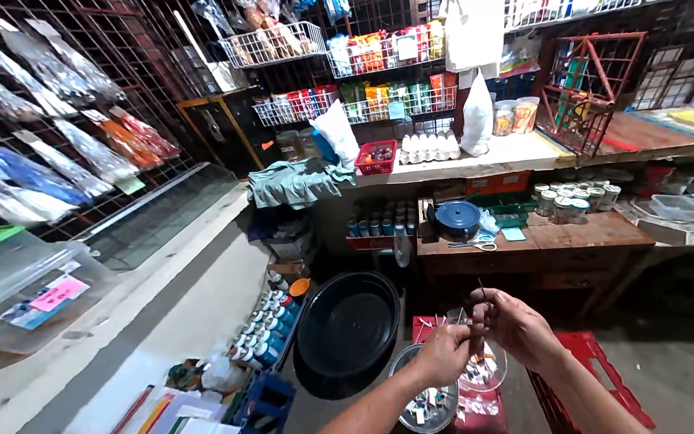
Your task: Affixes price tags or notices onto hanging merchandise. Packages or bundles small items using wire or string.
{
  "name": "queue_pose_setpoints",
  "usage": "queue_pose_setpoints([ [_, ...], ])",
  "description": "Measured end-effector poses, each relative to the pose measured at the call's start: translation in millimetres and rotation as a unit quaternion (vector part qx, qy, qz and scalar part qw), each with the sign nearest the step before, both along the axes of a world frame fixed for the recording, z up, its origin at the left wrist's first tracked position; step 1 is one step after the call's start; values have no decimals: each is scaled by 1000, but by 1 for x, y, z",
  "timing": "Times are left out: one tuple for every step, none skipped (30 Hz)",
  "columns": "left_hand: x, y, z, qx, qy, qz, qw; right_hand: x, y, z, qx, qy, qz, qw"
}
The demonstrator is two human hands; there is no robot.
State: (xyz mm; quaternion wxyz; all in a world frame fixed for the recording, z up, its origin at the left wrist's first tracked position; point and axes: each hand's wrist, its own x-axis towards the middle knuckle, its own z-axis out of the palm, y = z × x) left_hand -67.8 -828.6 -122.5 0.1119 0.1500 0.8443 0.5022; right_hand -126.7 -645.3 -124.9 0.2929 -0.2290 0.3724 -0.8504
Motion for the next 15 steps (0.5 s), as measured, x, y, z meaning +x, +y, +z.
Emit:
queue_pose_setpoints([
  [0, 0, -2, 3, 6, 0, 1000, 0, -1, 1, 8, -3, -8, 1000],
  [0, 0, -4, 8, 9, -3, 1000, 0, -1, 3, 22, 0, -15, 1000],
  [-2, -1, -5, 9, 10, -9, 1000, 0, 0, 5, 39, 7, -23, 999],
  [-3, -2, -5, 8, 9, -13, 1000, -1, 1, 6, 55, 16, -31, 998],
  [-4, -2, -5, 4, 7, -18, 1000, -2, 2, 9, 69, 25, -36, 997],
  [-5, -2, -4, -3, 4, -25, 1000, -2, 3, 12, 81, 31, -40, 995],
  [-7, -2, -3, -12, 2, -32, 999, -3, 3, 15, 91, 36, -41, 994],
  [-8, -2, -2, -20, 5, -41, 999, -3, 3, 17, 99, 43, -42, 993],
  [-9, -2, -2, -31, 12, -47, 998, -3, 3, 19, 102, 48, -41, 993],
  [-8, -2, -1, -50, 34, -41, 997, -3, 2, 19, 103, 54, -45, 992],
  [-5, -1, 0, -79, 86, -13, 993, -3, 1, 18, 99, 59, -59, 992],
  [-2, 1, -1, -112, 181, 42, 976, -4, 0, 17, 90, 58, -85, 991],
  [0, 1, -7, -133, 304, 110, 937, -6, -2, 15, 75, 46, -123, 988],
  [-1, 1, -12, -125, 405, 175, 889, -8, -3, 15, 50, 22, -165, 985],
  [0, 1, -18, -86, 465, 232, 850, -10, -5, 16, 22, -9, -205, 978],
])
